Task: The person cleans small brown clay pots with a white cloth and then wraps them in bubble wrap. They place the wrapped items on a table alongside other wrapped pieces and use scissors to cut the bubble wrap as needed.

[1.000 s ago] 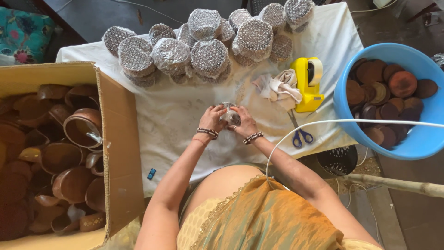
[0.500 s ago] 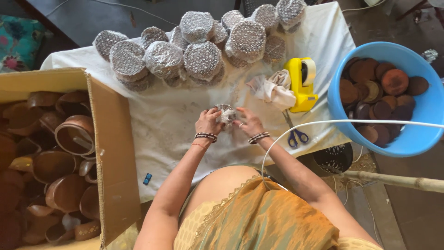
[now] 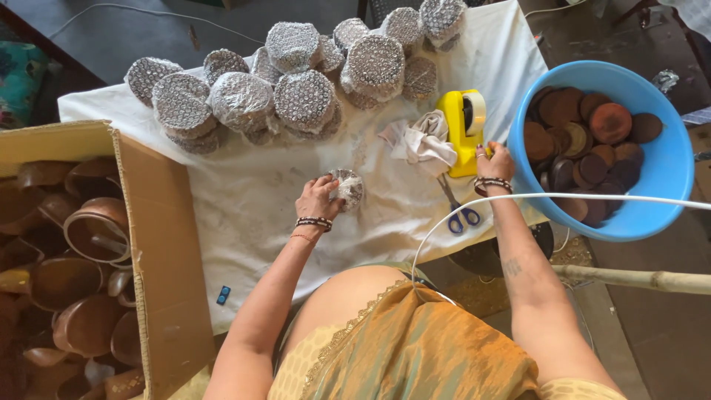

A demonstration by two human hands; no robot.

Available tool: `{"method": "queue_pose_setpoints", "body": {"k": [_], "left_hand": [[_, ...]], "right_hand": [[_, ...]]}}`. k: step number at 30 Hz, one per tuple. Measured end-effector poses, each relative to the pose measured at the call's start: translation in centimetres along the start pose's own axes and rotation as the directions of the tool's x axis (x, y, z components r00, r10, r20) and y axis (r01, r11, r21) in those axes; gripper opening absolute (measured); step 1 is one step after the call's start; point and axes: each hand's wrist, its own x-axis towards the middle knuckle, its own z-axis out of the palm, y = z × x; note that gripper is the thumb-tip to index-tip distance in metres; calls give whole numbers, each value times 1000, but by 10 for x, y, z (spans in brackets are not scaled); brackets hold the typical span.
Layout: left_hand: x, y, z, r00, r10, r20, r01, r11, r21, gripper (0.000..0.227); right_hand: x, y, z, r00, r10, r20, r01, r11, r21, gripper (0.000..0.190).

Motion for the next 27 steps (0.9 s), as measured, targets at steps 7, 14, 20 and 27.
{"method": "queue_pose_setpoints", "body": {"k": [7, 14, 20, 27], "left_hand": [[-1, -1, 1, 1000, -25, -2, 25, 1000, -11, 49], [-1, -5, 5, 1000, -19, -16, 18, 1000, -10, 50], [-1, -5, 10, 999, -17, -28, 17, 1000, -5, 49], [-3, -3, 4, 999, -42, -3, 42, 999, 6, 49]], "right_hand": [[14, 8, 26, 901, 383, 206, -434, 812, 389, 31], [19, 9, 18, 862, 383, 331, -506, 651, 565, 22], [-3, 4, 0, 841, 416, 345, -538, 581, 610, 23], [-27, -11, -13, 830, 503, 239, -500, 483, 719, 18]]}}
